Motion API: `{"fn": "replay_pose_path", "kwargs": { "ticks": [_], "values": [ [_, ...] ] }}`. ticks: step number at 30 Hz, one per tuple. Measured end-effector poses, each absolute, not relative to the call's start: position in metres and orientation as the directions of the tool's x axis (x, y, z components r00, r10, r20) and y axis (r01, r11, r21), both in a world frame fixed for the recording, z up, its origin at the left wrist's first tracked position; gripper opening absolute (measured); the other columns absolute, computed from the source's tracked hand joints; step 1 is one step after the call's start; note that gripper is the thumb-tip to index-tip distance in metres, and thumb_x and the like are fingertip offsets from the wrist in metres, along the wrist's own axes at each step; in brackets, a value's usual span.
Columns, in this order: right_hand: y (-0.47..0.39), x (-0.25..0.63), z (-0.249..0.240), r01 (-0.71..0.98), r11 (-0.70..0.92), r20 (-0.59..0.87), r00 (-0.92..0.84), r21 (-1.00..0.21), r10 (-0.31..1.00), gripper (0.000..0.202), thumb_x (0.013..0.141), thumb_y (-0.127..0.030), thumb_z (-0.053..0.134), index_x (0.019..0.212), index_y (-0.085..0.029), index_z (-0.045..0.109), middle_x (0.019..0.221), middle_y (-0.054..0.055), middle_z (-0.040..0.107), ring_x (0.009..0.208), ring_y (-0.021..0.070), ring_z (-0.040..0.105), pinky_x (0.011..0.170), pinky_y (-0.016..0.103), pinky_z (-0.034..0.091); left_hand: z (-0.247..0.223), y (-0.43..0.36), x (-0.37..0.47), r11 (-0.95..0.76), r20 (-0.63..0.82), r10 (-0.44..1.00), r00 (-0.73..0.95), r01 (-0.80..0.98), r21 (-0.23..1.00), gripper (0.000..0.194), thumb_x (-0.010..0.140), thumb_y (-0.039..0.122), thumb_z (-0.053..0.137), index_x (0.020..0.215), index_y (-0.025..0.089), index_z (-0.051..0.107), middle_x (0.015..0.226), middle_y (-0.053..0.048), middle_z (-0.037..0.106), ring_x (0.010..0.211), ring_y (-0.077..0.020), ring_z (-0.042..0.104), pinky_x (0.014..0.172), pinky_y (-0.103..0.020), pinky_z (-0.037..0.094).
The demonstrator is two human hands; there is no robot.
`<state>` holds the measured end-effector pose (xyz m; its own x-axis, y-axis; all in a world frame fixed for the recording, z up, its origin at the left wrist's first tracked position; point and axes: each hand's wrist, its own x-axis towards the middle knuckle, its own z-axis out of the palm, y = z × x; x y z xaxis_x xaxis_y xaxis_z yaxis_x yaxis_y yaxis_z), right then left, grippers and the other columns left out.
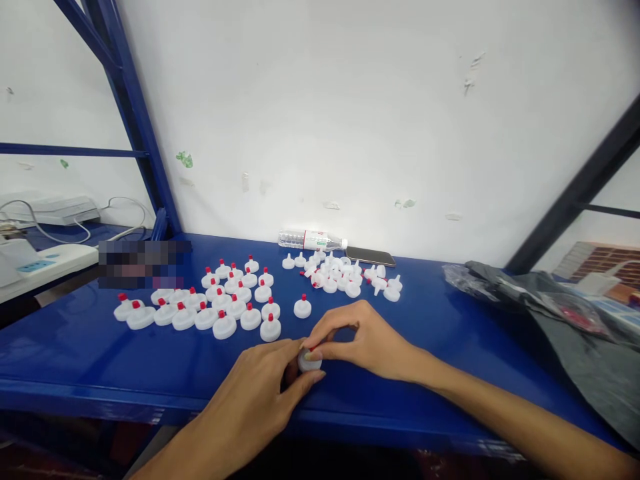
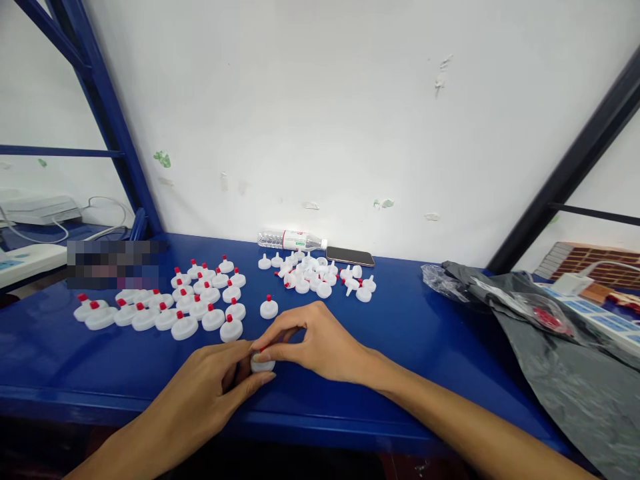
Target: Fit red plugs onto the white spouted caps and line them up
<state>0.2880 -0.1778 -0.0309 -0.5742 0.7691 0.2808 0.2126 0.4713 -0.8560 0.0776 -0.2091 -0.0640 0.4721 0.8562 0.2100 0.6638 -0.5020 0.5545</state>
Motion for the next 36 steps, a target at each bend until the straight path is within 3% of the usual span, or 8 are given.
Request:
{"fn": "replay_pose_path", "kwargs": {
  "ticks": [6,10,15,18,21,26,30,36],
  "values": [
    [-0.164,0.296,-0.036,0.385,0.544,0.325,-0.502,-0.746,0.801,0.009,0.086,-0.023,0.077,0.093,-0.019,0.082,0.083,0.003,0.078,0.072,0.0156,0.07,0.069,0.026,0.055,-0.066,-0.208,0.079,-0.46,0.223,0.887,0.405,0.722,0.517,0.03,0.099,0.047,0.054,0.106,0.024,0.073,0.065,0.004,0.066,0.057,-0.0155,0.058,0.057,-0.028,0.035],
    [-0.145,0.295,-0.047,0.421,0.497,0.36,-0.365,-0.759,0.859,0.01,0.086,-0.025,0.077,0.094,-0.018,0.08,0.082,0.003,0.079,0.073,0.0172,0.072,0.071,0.029,0.056,-0.07,-0.209,0.079,-0.498,0.308,0.867,0.393,0.703,0.507,0.035,0.102,0.04,0.046,0.094,0.021,0.074,0.068,0.001,0.069,0.059,-0.0159,0.061,0.06,-0.029,0.039],
    [-0.138,0.284,-0.051,0.38,0.497,0.375,-0.353,-0.78,0.857,0.038,0.077,-0.03,0.087,0.113,-0.023,0.077,0.09,0.001,0.078,0.073,0.0161,0.07,0.071,0.029,0.056,-0.074,-0.208,0.079,-0.526,0.339,0.85,0.403,0.681,0.51,0.033,0.102,0.035,0.044,0.104,0.022,0.074,0.081,-0.001,0.076,0.064,-0.0168,0.067,0.062,-0.029,0.044],
    [-0.138,0.291,-0.043,0.503,0.58,0.508,-0.289,-0.64,0.811,0.029,0.087,-0.036,0.079,0.113,-0.026,0.075,0.102,0.002,0.078,0.081,0.0176,0.069,0.078,0.033,0.056,-0.075,-0.208,0.077,-0.541,0.345,0.841,0.417,0.664,0.516,0.031,0.102,0.033,0.044,0.093,0.024,0.073,0.084,0.0,0.076,0.071,-0.0172,0.07,0.066,-0.028,0.047],
    [-0.132,0.304,-0.039,0.683,0.631,0.632,-0.315,-0.367,0.708,0.021,0.101,-0.032,0.06,0.115,-0.026,0.074,0.115,0.006,0.075,0.106,0.0231,0.067,0.103,0.046,0.049,-0.076,-0.208,0.077,-0.553,0.362,0.832,0.419,0.66,0.508,0.031,0.102,0.031,0.044,0.092,0.025,0.072,0.088,0.0,0.077,0.077,-0.0182,0.072,0.071,-0.029,0.049],
    [-0.116,0.309,-0.051,0.779,0.627,0.506,-0.547,0.014,0.667,0.036,0.104,-0.026,0.051,0.138,-0.026,0.063,0.147,0.01,0.059,0.139,0.0317,0.048,0.114,0.056,0.04,-0.076,-0.209,0.078,-0.557,0.374,0.829,0.416,0.668,0.493,0.031,0.102,0.031,0.045,0.104,0.025,0.075,0.088,-0.001,0.078,0.078,-0.0196,0.074,0.071,-0.03,0.051],
    [-0.11,0.307,-0.058,0.766,0.632,0.482,-0.601,0.119,0.637,0.036,0.104,-0.021,0.049,0.138,-0.022,0.063,0.143,0.01,0.063,0.137,0.0313,0.05,0.113,0.055,0.042,-0.077,-0.208,0.078,-0.556,0.369,0.831,0.417,0.663,0.502,0.03,0.102,0.031,0.045,0.103,0.026,0.074,0.087,0.0,0.077,0.078,-0.0192,0.073,0.073,-0.03,0.051],
    [-0.106,0.312,-0.058,0.697,0.7,0.542,-0.652,0.153,0.531,0.031,0.101,-0.012,0.053,0.127,-0.02,0.068,0.131,0.009,0.071,0.124,0.0287,0.059,0.105,0.05,0.045,-0.078,-0.209,0.076,-0.556,0.359,0.831,0.425,0.66,0.506,0.029,0.102,0.031,0.045,0.099,0.026,0.073,0.082,0.0,0.074,0.074,-0.0174,0.07,0.068,-0.028,0.048]
  ]
}}
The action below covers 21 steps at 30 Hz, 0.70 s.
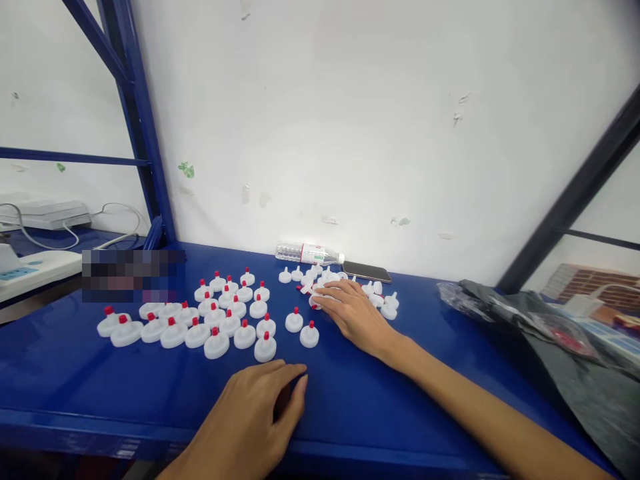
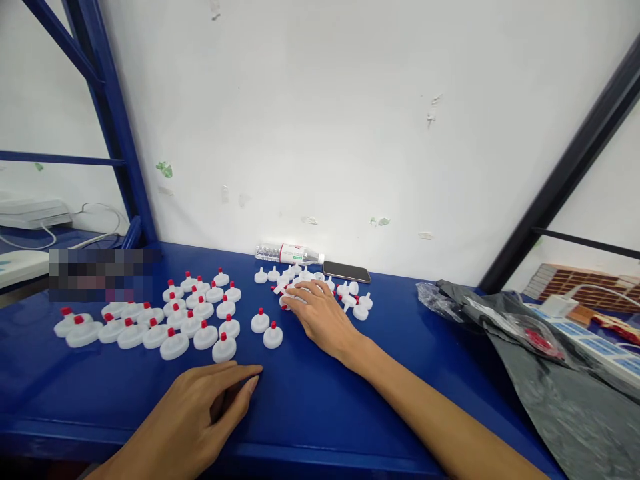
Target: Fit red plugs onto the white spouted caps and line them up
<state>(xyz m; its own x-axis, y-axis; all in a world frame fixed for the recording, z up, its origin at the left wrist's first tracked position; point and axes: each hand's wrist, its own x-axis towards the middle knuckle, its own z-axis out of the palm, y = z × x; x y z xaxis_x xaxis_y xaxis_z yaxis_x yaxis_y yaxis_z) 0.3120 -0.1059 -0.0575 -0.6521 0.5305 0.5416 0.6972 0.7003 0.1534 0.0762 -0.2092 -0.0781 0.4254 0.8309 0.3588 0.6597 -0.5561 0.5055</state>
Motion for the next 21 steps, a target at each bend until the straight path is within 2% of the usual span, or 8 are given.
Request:
{"fn": "replay_pose_path", "kwargs": {
  "ticks": [5,10,13,16,18,21],
  "values": [
    [-0.107,0.316,-0.057,0.625,0.764,0.63,-0.66,0.158,0.409,0.028,0.098,-0.006,0.054,0.112,-0.022,0.073,0.12,0.008,0.075,0.106,0.0232,0.066,0.097,0.044,0.047,-0.074,-0.211,0.077,-0.567,0.379,0.822,0.425,0.661,0.49,0.031,0.102,0.031,0.046,0.107,0.024,0.076,0.084,-0.002,0.075,0.076,-0.0183,0.071,0.066,-0.027,0.049],
    [-0.114,0.318,-0.046,0.628,0.769,0.659,-0.628,0.116,0.413,0.027,0.1,-0.007,0.049,0.101,-0.022,0.071,0.115,0.007,0.077,0.101,0.0221,0.068,0.09,0.039,0.047,-0.073,-0.21,0.077,-0.561,0.371,0.826,0.424,0.675,0.479,0.034,0.102,0.033,0.045,0.114,0.022,0.076,0.08,-0.002,0.075,0.064,-0.0166,0.067,0.062,-0.027,0.05],
    [-0.127,0.317,-0.038,0.608,0.793,0.727,-0.56,0.035,0.397,0.023,0.102,-0.011,0.051,0.095,-0.022,0.07,0.111,0.007,0.077,0.1,0.0203,0.069,0.088,0.037,0.048,-0.075,-0.209,0.076,-0.539,0.378,0.841,0.387,0.658,0.526,0.038,0.103,0.037,0.046,0.13,0.023,0.067,0.073,0.002,0.07,0.053,-0.0132,0.06,0.054,-0.025,0.047],
    [-0.151,0.309,-0.032,0.477,0.878,0.77,-0.578,0.049,0.271,0.019,0.1,-0.01,0.055,0.095,-0.021,0.069,0.11,0.007,0.078,0.099,0.0183,0.071,0.088,0.034,0.051,-0.075,-0.21,0.074,-0.524,0.417,0.85,0.323,0.609,0.595,0.049,0.101,0.042,0.051,0.146,0.023,0.052,0.078,0.005,0.07,0.045,-0.009,0.053,0.047,-0.022,0.046],
    [-0.169,0.3,-0.031,0.354,0.932,0.758,-0.627,0.073,0.179,0.015,0.099,-0.013,0.057,0.102,-0.02,0.07,0.108,0.007,0.079,0.095,0.0174,0.072,0.085,0.031,0.054,-0.072,-0.21,0.073,-0.548,0.464,0.833,0.303,0.568,0.614,0.052,0.099,0.043,0.056,0.146,0.021,0.051,0.076,0.005,0.07,0.044,-0.0084,0.053,0.046,-0.02,0.046],
    [-0.187,0.289,-0.032,0.233,0.972,0.74,-0.66,0.04,0.128,0.018,0.1,-0.016,0.056,0.11,-0.017,0.07,0.098,0.007,0.081,0.088,0.0172,0.075,0.078,0.028,0.057,-0.068,-0.211,0.072,-0.625,0.531,0.779,0.334,0.477,0.617,0.036,0.096,0.038,0.062,0.128,0.024,0.066,0.079,0.003,0.07,0.057,-0.0102,0.062,0.054,-0.019,0.051]
  ]
}}
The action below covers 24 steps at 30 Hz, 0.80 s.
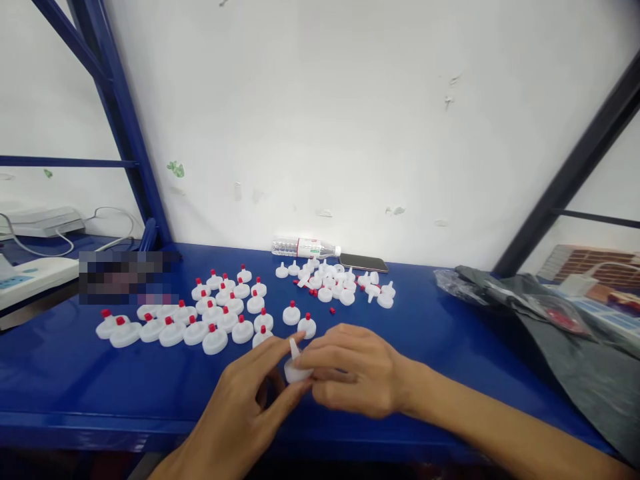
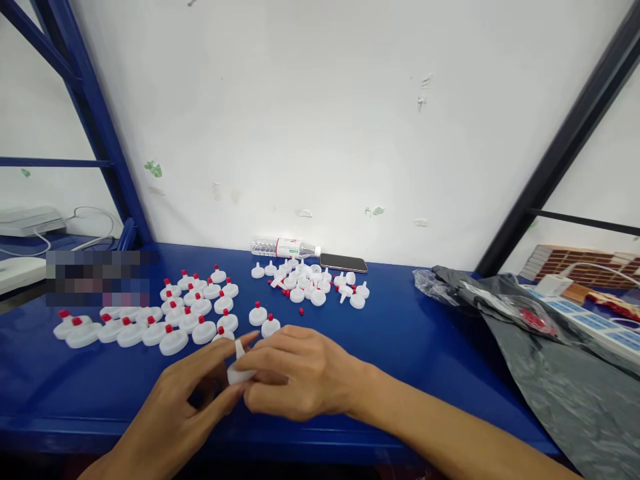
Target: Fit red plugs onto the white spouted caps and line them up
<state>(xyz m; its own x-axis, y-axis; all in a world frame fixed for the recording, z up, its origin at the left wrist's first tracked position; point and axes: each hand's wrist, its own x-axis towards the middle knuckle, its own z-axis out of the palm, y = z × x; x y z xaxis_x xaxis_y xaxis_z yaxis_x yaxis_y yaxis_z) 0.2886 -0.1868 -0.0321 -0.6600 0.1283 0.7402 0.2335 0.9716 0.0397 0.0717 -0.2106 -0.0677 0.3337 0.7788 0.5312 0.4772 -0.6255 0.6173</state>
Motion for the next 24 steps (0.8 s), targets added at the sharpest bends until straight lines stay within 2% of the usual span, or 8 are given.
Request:
{"fn": "replay_pose_path", "kwargs": {
  "ticks": [2,5,9,12,15,18,21,24],
  "values": [
    [-0.188,0.288,-0.031,0.225,0.974,0.708,-0.694,0.039,0.132,0.017,0.101,-0.02,0.056,0.108,-0.018,0.071,0.102,0.007,0.081,0.089,0.0174,0.076,0.078,0.027,0.058,-0.066,-0.211,0.071,-0.622,0.515,0.783,0.348,0.435,0.651,0.026,0.096,0.036,0.063,0.118,0.025,0.07,0.084,0.002,0.071,0.063,-0.011,0.064,0.056,-0.019,0.052],
    [-0.176,0.3,-0.026,0.327,0.945,0.665,-0.711,0.023,0.23,0.016,0.101,-0.032,0.06,0.101,-0.023,0.074,0.109,0.007,0.079,0.091,0.0184,0.075,0.081,0.03,0.058,-0.067,-0.211,0.071,-0.539,0.443,0.842,0.307,0.441,0.718,0.028,0.096,0.038,0.063,0.121,0.026,0.068,0.092,0.001,0.073,0.061,-0.0105,0.064,0.051,-0.019,0.05],
    [-0.15,0.32,-0.024,0.632,0.756,0.604,-0.539,-0.172,0.588,0.022,0.103,-0.03,0.054,0.105,-0.021,0.074,0.097,0.007,0.079,0.082,0.0199,0.073,0.074,0.033,0.055,-0.067,-0.209,0.073,-0.54,0.427,0.841,0.331,0.491,0.683,0.03,0.096,0.036,0.063,0.125,0.028,0.068,0.109,-0.001,0.072,0.06,-0.0084,0.061,0.052,-0.019,0.051],
    [-0.136,0.327,-0.029,0.76,0.607,0.459,-0.464,-0.233,0.758,0.02,0.101,-0.031,0.06,0.104,-0.02,0.076,0.094,0.007,0.079,0.077,0.0206,0.072,0.071,0.033,0.051,-0.068,-0.208,0.073,-0.568,0.43,0.823,0.372,0.498,0.656,0.029,0.097,0.031,0.06,0.125,0.029,0.068,0.116,-0.002,0.071,0.062,-0.0077,0.062,0.054,-0.018,0.051],
    [-0.13,0.328,-0.035,0.817,0.53,0.366,-0.433,-0.227,0.824,0.016,0.095,-0.033,0.069,0.096,-0.02,0.078,0.083,0.006,0.077,0.071,0.0205,0.069,0.064,0.031,0.047,-0.07,-0.206,0.072,-0.589,0.441,0.808,0.391,0.511,0.626,0.03,0.097,0.03,0.059,0.126,0.028,0.068,0.116,-0.002,0.071,0.063,-0.0081,0.061,0.056,-0.019,0.052],
    [-0.132,0.326,-0.038,0.837,0.507,0.329,-0.428,-0.206,0.842,0.011,0.094,-0.026,0.07,0.089,-0.02,0.077,0.082,0.005,0.076,0.07,0.0193,0.067,0.062,0.03,0.043,-0.072,-0.206,0.072,-0.585,0.402,0.81,0.427,0.546,0.599,0.033,0.097,0.029,0.059,0.129,0.027,0.067,0.113,-0.002,0.071,0.061,-0.0084,0.059,0.063,-0.021,0.054],
    [-0.136,0.322,-0.038,0.84,0.514,0.309,-0.449,-0.173,0.838,0.007,0.095,-0.021,0.069,0.09,-0.019,0.074,0.086,0.005,0.075,0.075,0.0196,0.068,0.064,0.029,0.042,-0.073,-0.207,0.072,-0.575,0.345,0.816,0.464,0.587,0.57,0.035,0.097,0.029,0.058,0.132,0.028,0.065,0.112,-0.001,0.071,0.057,-0.0081,0.055,0.065,-0.023,0.054],
    [-0.138,0.32,-0.039,0.854,0.492,0.326,-0.423,-0.169,0.845,0.011,0.098,-0.028,0.065,0.099,-0.02,0.073,0.09,0.006,0.075,0.076,0.0208,0.068,0.064,0.03,0.043,-0.072,-0.207,0.073,-0.577,0.325,0.815,0.48,0.616,0.536,0.037,0.098,0.03,0.058,0.134,0.027,0.064,0.106,-0.001,0.071,0.057,-0.0097,0.054,0.069,-0.026,0.054]
  ]
}}
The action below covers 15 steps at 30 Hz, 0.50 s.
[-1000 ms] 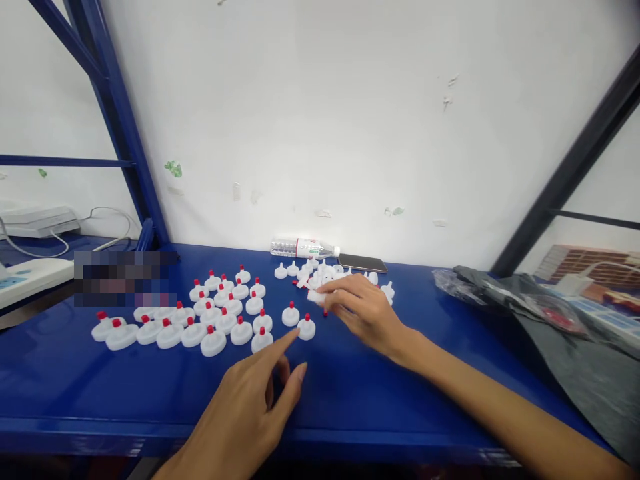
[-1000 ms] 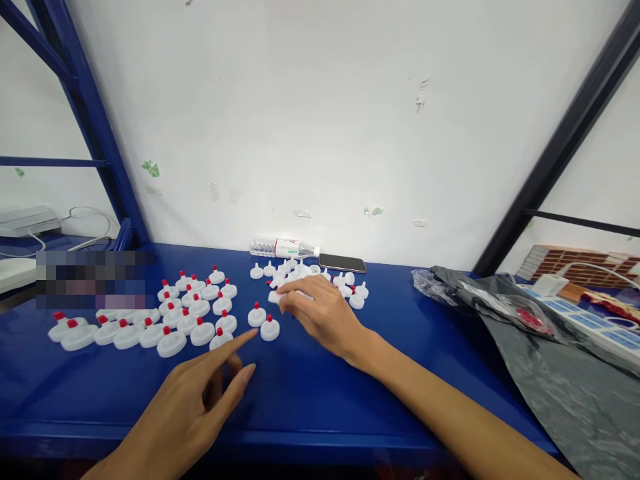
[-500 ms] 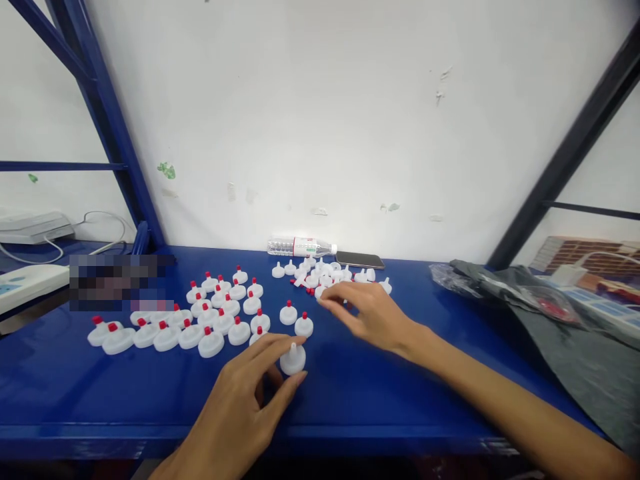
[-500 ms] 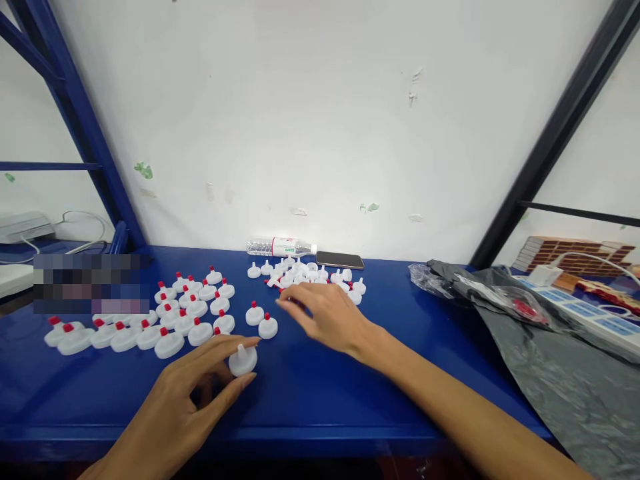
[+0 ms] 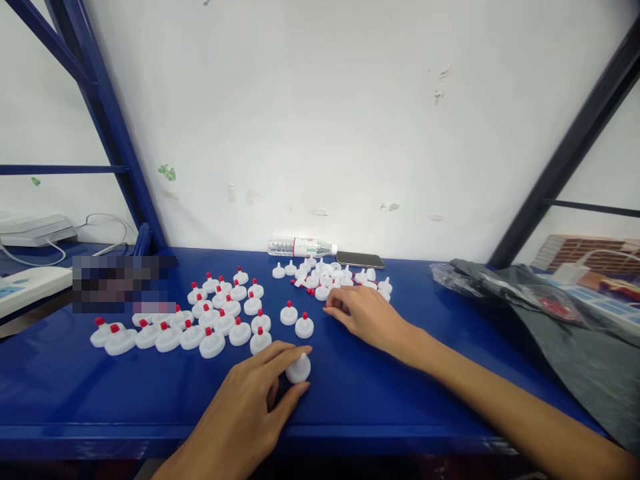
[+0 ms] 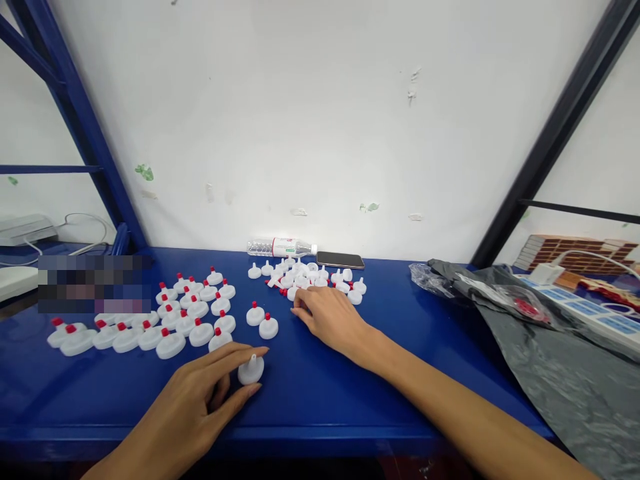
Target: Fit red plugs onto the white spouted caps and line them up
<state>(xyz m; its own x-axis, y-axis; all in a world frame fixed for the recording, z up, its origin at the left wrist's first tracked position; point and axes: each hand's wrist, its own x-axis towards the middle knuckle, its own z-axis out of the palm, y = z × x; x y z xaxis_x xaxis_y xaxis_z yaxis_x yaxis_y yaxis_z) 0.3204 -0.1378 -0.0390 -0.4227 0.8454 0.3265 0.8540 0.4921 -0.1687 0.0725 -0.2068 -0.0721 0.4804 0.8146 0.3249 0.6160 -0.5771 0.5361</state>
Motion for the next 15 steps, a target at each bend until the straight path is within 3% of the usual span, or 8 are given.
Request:
{"fn": "replay_pose_path", "kwargs": {
  "ticks": [4,10,15],
  "values": [
    [-0.1335,0.3208,-0.0442,0.854,0.507,0.368,-0.437,-0.115,0.82,0.027,0.1,-0.029,0.062,0.124,-0.02,0.067,0.106,0.01,0.074,0.085,0.0239,0.07,0.071,0.033,0.048,-0.0703,-0.2066,0.0738,-0.575,0.315,0.815,0.486,0.619,0.535,0.036,0.098,0.03,0.057,0.134,0.026,0.064,0.106,-0.002,0.072,0.059,-0.0105,0.056,0.072,-0.026,0.054],
    [-0.1285,0.3232,-0.0475,0.834,0.534,0.343,-0.466,-0.138,0.816,0.017,0.101,-0.017,0.058,0.098,-0.019,0.074,0.093,0.008,0.075,0.086,0.0228,0.071,0.074,0.031,0.047,-0.0715,-0.2071,0.0731,-0.583,0.331,0.811,0.482,0.626,0.517,0.036,0.099,0.031,0.056,0.133,0.027,0.065,0.102,-0.001,0.072,0.058,-0.0111,0.054,0.07,-0.026,0.054],
    [-0.1298,0.3243,-0.0454,0.821,0.548,0.352,-0.471,-0.162,0.809,0.016,0.101,-0.017,0.057,0.097,-0.018,0.072,0.094,0.007,0.075,0.083,0.0214,0.07,0.07,0.03,0.044,-0.0701,-0.2078,0.0722,-0.579,0.322,0.813,0.485,0.617,0.533,0.036,0.098,0.031,0.057,0.133,0.027,0.064,0.105,-0.001,0.071,0.059,-0.0107,0.055,0.068,-0.025,0.053]
  ]
}}
